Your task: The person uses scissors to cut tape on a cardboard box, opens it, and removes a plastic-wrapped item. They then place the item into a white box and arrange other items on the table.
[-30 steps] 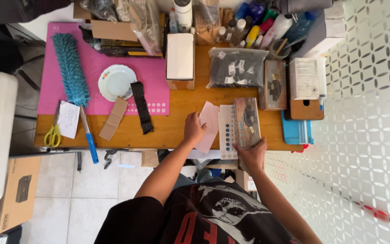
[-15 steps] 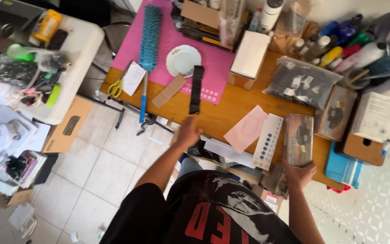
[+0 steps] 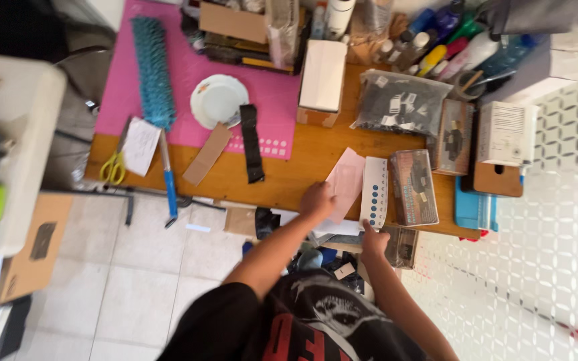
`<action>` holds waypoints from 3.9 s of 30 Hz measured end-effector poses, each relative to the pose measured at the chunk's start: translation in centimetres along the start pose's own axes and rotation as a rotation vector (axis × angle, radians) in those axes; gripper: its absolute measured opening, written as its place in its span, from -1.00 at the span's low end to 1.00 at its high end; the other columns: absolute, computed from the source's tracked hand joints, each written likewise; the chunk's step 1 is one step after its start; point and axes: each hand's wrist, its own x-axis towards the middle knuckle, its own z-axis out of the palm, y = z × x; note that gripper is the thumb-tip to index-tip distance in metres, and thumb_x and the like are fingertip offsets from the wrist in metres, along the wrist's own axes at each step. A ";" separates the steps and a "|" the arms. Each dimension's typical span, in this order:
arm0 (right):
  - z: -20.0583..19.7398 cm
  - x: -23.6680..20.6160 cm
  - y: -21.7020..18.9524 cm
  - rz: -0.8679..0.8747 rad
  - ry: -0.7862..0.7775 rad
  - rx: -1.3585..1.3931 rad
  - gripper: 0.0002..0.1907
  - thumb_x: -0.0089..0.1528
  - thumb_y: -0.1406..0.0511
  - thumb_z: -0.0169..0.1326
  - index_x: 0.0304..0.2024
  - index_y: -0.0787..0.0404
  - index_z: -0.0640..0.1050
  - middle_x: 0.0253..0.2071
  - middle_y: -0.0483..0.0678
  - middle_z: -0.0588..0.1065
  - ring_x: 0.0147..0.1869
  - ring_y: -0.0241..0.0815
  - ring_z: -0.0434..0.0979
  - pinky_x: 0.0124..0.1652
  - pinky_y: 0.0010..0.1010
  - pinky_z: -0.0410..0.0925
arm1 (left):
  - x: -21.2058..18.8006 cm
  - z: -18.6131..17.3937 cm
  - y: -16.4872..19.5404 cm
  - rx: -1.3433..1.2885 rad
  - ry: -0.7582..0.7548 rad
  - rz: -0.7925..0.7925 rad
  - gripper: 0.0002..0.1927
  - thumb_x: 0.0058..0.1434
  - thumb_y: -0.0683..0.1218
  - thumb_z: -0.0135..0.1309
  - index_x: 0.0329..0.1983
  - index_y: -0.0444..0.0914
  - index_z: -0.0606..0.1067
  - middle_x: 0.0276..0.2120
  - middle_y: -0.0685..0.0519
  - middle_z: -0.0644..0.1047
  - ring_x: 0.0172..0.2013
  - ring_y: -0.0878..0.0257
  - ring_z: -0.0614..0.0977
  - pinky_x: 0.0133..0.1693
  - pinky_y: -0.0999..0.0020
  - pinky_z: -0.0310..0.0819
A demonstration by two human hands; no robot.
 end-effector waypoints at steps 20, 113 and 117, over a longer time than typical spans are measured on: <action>6.0 0.4 -8.6 -0.550 -0.171 -0.431 -0.40 0.20 0.22 0.25 0.22 0.35 0.42 0.13 0.26 0.45 0.15 0.20 0.49 0.07 -0.10 0.36 | 3.7 1.2 1.6 -0.379 0.148 -0.181 -0.67 0.15 -0.14 0.15 -0.01 -0.32 0.55 -0.11 -0.19 0.63 -0.04 -0.11 0.65 0.01 0.07 0.53; 13.6 6.3 -23.3 -0.324 -0.151 0.051 -0.73 0.37 0.31 -0.06 0.04 0.38 0.44 -0.15 0.20 0.54 -0.22 0.12 0.69 -0.24 -0.15 0.53 | 15.9 -13.3 -3.1 0.081 0.120 -0.118 0.19 -0.01 0.30 0.40 0.52 -0.10 -0.03 0.37 -0.38 0.11 0.36 -0.30 0.22 0.18 -0.27 0.26; 14.4 6.4 -21.9 -0.056 -0.378 0.563 -0.52 0.35 0.31 -0.07 0.30 0.25 0.21 0.13 0.13 0.38 -0.01 0.15 0.60 -0.04 -0.15 0.55 | 18.3 -13.3 -4.4 0.081 -0.075 0.068 0.35 -0.15 0.13 0.51 0.53 -0.13 -0.15 0.41 -0.42 -0.05 0.40 -0.33 0.11 0.31 -0.08 0.19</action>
